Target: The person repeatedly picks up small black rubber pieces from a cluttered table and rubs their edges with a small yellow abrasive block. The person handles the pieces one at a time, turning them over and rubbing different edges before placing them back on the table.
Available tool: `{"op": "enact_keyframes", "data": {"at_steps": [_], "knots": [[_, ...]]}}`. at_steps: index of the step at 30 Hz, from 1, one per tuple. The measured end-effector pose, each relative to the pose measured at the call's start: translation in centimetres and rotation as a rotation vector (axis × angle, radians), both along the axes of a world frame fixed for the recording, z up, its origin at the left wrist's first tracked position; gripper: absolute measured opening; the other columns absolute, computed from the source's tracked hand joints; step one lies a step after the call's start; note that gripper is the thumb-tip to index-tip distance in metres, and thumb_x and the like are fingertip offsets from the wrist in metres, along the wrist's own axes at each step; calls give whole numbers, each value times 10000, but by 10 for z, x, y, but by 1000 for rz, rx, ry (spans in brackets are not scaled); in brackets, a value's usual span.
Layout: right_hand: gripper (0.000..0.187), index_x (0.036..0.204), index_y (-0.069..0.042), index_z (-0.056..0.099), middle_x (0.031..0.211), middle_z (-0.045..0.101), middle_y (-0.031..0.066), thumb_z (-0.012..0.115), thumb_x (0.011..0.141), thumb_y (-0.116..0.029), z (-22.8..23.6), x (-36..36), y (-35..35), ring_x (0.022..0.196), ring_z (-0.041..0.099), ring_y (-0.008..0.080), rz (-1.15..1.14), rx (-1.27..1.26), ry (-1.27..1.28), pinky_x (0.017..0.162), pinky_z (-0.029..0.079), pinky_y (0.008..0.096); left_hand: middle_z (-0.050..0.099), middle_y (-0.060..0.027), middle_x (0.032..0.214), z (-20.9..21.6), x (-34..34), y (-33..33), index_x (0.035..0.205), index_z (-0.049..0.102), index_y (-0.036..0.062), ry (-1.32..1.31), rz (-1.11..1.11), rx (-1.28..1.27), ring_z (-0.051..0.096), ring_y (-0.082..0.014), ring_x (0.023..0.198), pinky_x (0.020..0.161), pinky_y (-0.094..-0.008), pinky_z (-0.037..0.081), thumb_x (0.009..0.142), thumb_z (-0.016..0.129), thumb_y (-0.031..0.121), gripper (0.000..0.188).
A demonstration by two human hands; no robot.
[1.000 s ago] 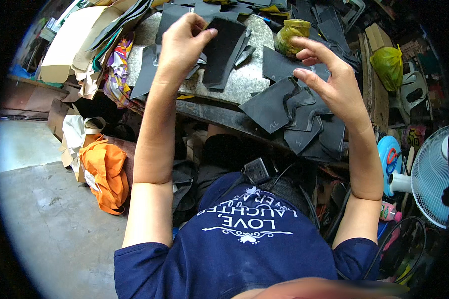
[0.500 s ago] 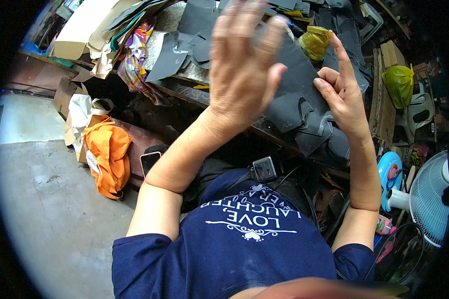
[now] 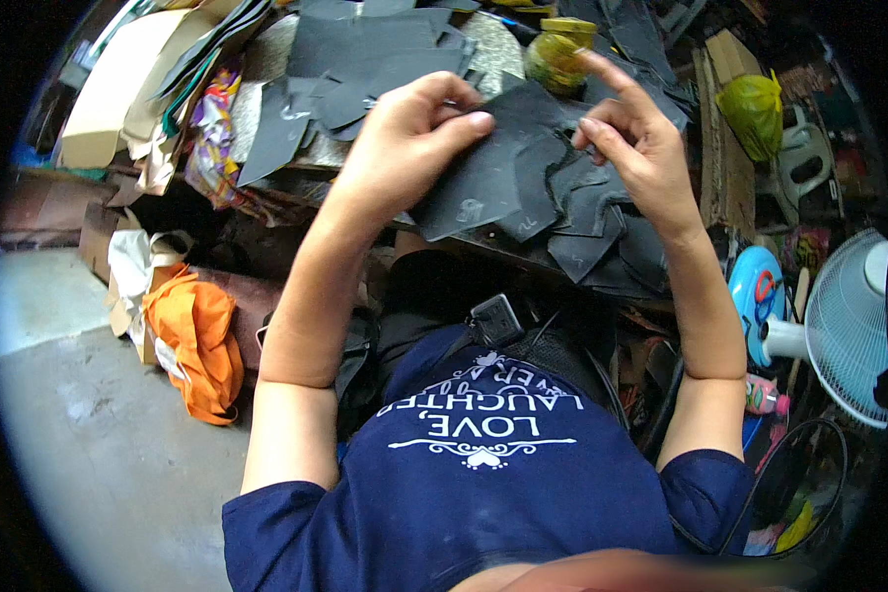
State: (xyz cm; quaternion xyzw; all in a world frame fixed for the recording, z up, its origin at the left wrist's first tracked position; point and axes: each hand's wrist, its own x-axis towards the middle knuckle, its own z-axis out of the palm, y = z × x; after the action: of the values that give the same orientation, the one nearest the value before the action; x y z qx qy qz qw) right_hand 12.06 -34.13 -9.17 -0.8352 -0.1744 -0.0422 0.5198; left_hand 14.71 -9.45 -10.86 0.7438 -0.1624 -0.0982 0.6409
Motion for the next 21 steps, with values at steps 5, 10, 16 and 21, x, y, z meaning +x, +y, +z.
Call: {"op": "enact_keyframes", "data": {"at_steps": [5,10,16,21], "knots": [[318,1269,-69,636,963,602,19,527,974,-22,-2,-5,-3,815,552,69,134,-13,-51,675,456,194,674,-42,864,0,-4,1,1146,620,-57,137,-83,-209,597,-56,738,657,-200,502,915,654,94,278],[294,1213,-90,677,955,617,38,553,954,-24,-1,-3,-1,782,544,92,150,-125,-196,690,462,219,690,-57,929,1,-5,-1,1147,629,-53,173,-163,-212,614,-68,781,699,-208,519,910,660,91,278],[331,1196,-99,689,1001,672,60,584,905,18,-3,-6,-9,886,639,149,167,-62,-134,802,510,265,690,-58,944,5,-5,2,1151,633,-44,205,-162,-280,628,-70,790,700,-202,523,908,661,98,284],[373,1268,-80,641,1037,668,81,560,917,20,-5,-16,-4,920,631,167,163,-166,-238,785,505,267,688,-61,926,6,-2,-2,1148,630,-55,170,-90,-281,630,-69,775,693,-202,523,918,641,113,285]]}}
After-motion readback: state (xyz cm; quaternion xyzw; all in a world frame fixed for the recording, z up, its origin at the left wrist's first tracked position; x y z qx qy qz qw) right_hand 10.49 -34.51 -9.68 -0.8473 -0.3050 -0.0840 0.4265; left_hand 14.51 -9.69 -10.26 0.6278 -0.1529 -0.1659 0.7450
